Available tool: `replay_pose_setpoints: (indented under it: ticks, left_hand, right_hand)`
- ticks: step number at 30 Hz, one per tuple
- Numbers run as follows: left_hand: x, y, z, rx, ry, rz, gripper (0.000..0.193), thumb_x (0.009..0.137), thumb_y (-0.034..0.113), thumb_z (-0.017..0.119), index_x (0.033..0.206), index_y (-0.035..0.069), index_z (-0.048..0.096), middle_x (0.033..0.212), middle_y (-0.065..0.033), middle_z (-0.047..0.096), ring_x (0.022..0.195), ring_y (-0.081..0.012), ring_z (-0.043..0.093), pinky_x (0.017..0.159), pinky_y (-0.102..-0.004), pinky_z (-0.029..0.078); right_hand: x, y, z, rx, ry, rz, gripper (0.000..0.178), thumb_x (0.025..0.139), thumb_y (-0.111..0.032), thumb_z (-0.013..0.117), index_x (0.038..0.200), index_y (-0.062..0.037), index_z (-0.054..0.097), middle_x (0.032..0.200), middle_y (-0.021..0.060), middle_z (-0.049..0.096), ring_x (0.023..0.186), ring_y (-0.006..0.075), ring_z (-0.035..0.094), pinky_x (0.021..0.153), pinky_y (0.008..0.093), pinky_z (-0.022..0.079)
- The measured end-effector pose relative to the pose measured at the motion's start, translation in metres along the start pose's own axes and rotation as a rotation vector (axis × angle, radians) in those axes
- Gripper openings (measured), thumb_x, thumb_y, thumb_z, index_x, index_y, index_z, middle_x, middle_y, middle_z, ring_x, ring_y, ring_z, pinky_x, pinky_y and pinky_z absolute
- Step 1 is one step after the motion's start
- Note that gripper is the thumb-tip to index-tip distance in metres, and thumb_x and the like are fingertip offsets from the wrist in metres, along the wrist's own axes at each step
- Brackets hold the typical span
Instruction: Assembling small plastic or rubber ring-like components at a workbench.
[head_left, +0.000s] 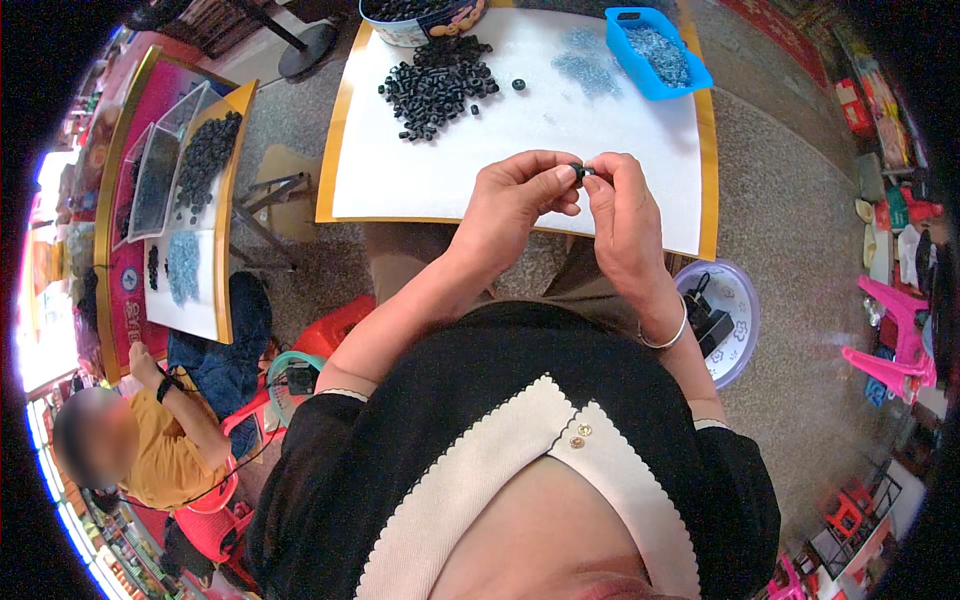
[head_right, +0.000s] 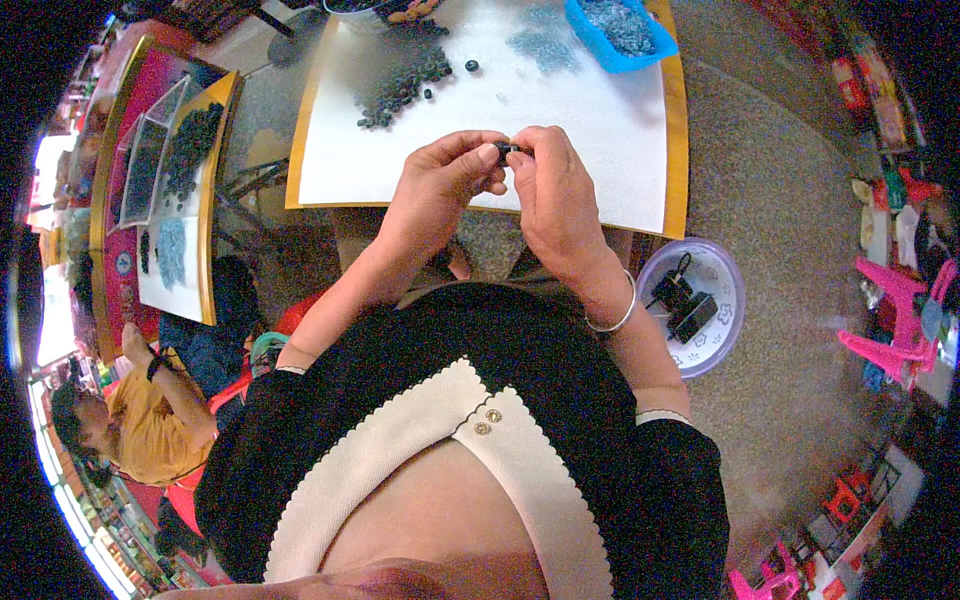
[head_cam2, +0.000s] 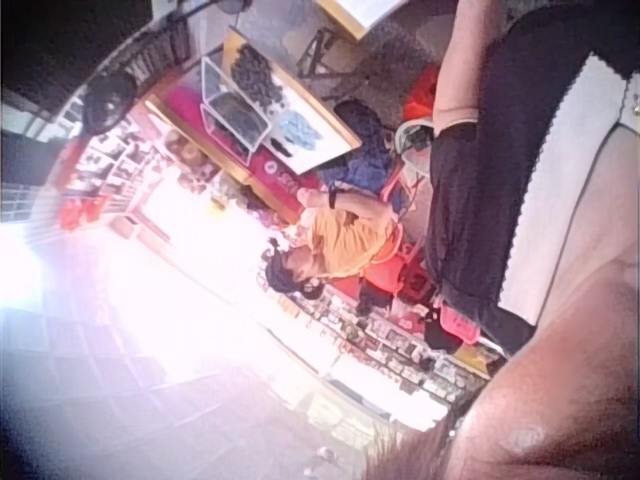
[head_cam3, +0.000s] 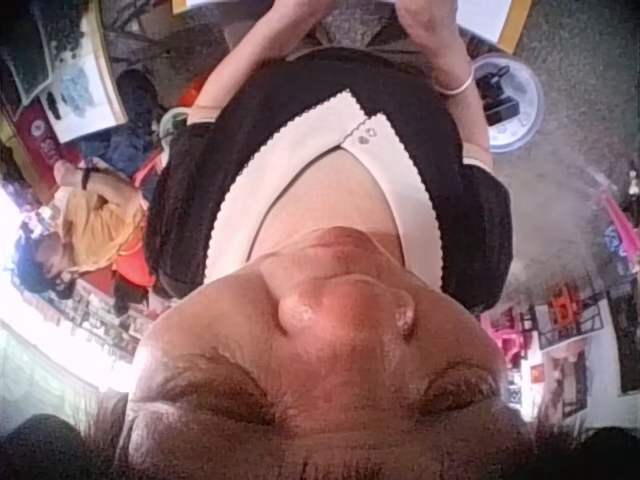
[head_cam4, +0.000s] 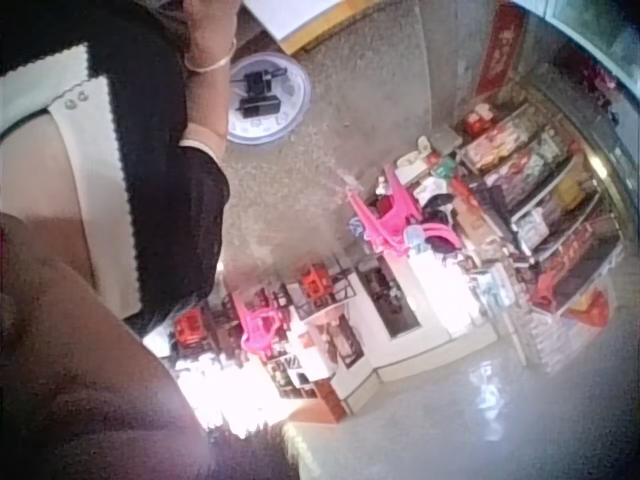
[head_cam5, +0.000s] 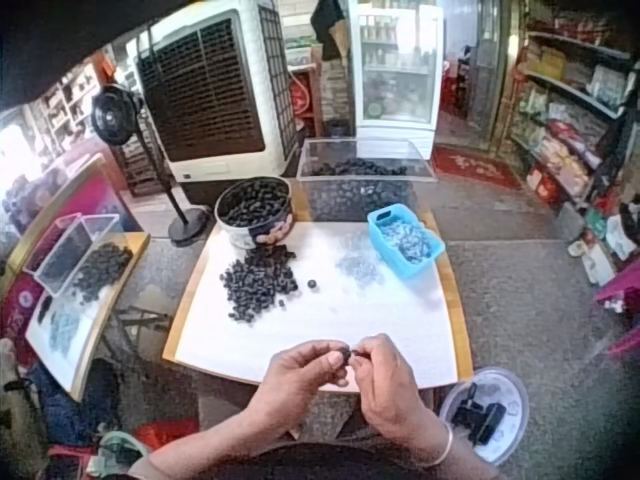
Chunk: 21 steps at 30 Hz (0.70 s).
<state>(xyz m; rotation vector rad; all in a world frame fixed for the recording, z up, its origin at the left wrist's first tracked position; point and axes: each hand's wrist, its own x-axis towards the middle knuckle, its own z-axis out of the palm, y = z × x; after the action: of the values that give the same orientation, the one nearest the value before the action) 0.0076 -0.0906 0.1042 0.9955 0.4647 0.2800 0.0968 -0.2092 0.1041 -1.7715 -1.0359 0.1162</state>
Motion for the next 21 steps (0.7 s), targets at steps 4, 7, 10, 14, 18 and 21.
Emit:
replay_pose_setpoints:
  ticks: [4, 7, 10, 14, 18, 21]
  left_hand:
    - [-0.001, 0.0, 0.0, -0.127, -0.019, -0.064, 0.021, 0.089, 0.008, 0.058, 0.106, -0.005, 0.06, 0.088, -0.0077, 0.063, 0.076, -0.0128, 0.061, 0.074, -0.0261, 0.053]
    - [-0.001, -0.003, 0.0, -0.149, -0.025, -0.063, 0.021, 0.09, 0.007, 0.057, 0.107, -0.005, 0.059, 0.09, -0.0082, 0.063, 0.078, -0.0128, 0.061, 0.076, -0.0267, 0.054]
    - [-0.002, -0.003, 0.002, -0.05, 0.002, -0.02, 0.022, 0.089, 0.008, 0.058, 0.107, -0.005, 0.059, 0.091, -0.0083, 0.064, 0.078, -0.0128, 0.061, 0.076, -0.0267, 0.054]
    - [-0.005, -0.001, 0.003, 0.12, 0.038, 0.04, 0.022, 0.089, 0.008, 0.058, 0.106, -0.005, 0.06, 0.09, -0.008, 0.063, 0.078, -0.013, 0.061, 0.075, -0.0267, 0.053]
    - [-0.004, -0.001, 0.002, 0.035, 0.018, 0.041, 0.021, 0.089, 0.009, 0.058, 0.105, -0.005, 0.06, 0.088, -0.0075, 0.064, 0.077, -0.0131, 0.062, 0.073, -0.0259, 0.053]
    - [-0.003, 0.0, 0.002, -0.044, 0.01, 0.005, 0.021, 0.089, 0.009, 0.059, 0.105, -0.004, 0.061, 0.086, -0.0071, 0.064, 0.075, -0.0129, 0.062, 0.073, -0.0255, 0.052]
  right_hand:
    - [-0.001, -0.001, -0.004, 0.064, -0.008, 0.058, 0.012, 0.091, -0.012, 0.052, 0.098, -0.0023, 0.052, 0.089, 0.0151, 0.056, 0.078, 0.0315, 0.057, 0.068, 0.038, 0.046]
    - [0.0, -0.005, -0.006, 0.032, -0.015, 0.038, 0.012, 0.09, -0.012, 0.053, 0.097, -0.0027, 0.053, 0.088, 0.0148, 0.056, 0.078, 0.0316, 0.057, 0.067, 0.038, 0.046]
    - [0.0, 0.0, -0.008, -0.103, -0.012, -0.06, 0.012, 0.092, -0.011, 0.052, 0.098, -0.0008, 0.055, 0.086, 0.0112, 0.058, 0.074, 0.0206, 0.057, 0.067, 0.03, 0.046]
    - [0.0, 0.002, -0.008, -0.225, 0.003, -0.156, 0.011, 0.091, -0.01, 0.053, 0.097, -0.0006, 0.055, 0.086, 0.0113, 0.058, 0.074, 0.021, 0.057, 0.066, 0.03, 0.046]
    - [-0.001, -0.004, -0.01, -0.124, 0.024, -0.116, 0.01, 0.09, -0.007, 0.054, 0.097, -0.0004, 0.054, 0.084, 0.0113, 0.056, 0.071, 0.0213, 0.056, 0.064, 0.0304, 0.045]
    - [-0.001, -0.004, -0.01, -0.07, 0.042, -0.081, 0.009, 0.09, -0.007, 0.054, 0.096, -0.0005, 0.054, 0.083, 0.0112, 0.056, 0.07, 0.0216, 0.054, 0.063, 0.0308, 0.044]
